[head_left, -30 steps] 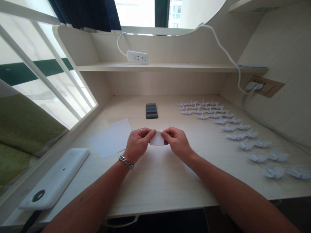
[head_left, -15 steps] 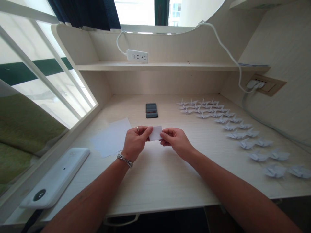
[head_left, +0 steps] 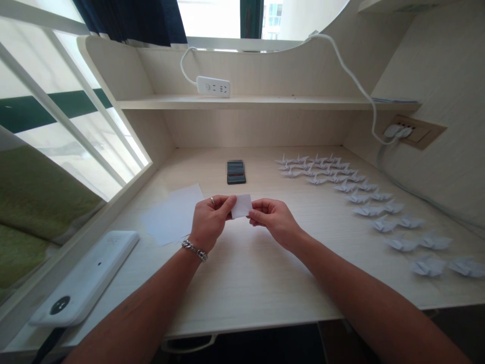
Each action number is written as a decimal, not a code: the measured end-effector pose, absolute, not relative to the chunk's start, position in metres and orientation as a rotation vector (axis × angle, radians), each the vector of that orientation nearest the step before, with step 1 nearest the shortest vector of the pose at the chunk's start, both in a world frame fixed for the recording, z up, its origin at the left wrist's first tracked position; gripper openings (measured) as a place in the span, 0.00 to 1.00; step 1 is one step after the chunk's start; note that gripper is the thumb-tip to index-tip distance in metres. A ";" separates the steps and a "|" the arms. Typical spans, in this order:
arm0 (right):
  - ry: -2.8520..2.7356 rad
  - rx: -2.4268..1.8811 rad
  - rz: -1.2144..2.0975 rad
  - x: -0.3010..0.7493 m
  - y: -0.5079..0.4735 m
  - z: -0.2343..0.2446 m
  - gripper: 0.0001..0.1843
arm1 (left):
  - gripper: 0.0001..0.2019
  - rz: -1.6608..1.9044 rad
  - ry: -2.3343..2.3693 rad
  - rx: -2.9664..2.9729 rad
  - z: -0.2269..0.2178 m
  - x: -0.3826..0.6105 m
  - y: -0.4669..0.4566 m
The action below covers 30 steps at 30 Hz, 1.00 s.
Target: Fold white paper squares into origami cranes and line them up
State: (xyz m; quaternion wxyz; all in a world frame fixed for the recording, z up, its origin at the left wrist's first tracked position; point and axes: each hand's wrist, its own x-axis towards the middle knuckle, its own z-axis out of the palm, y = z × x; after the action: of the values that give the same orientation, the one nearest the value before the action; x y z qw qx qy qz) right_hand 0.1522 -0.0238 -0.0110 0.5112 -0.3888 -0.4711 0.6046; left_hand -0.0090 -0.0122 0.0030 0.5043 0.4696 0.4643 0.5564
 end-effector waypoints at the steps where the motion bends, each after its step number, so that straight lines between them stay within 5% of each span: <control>1: -1.115 -0.938 1.475 0.153 -0.024 -0.010 0.16 | 0.17 1.348 1.123 1.127 0.003 -0.009 -0.012; 30: -1.306 -0.998 1.363 0.159 -0.029 -0.005 0.12 | 0.09 0.942 1.015 1.458 0.018 -0.022 -0.019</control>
State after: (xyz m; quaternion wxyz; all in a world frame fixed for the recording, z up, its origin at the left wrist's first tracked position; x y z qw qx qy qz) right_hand 0.1591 -0.0293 -0.0049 0.4822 -0.4096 -0.5356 0.5592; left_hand -0.0220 -0.0192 0.0182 0.5359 0.6121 0.4261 0.3958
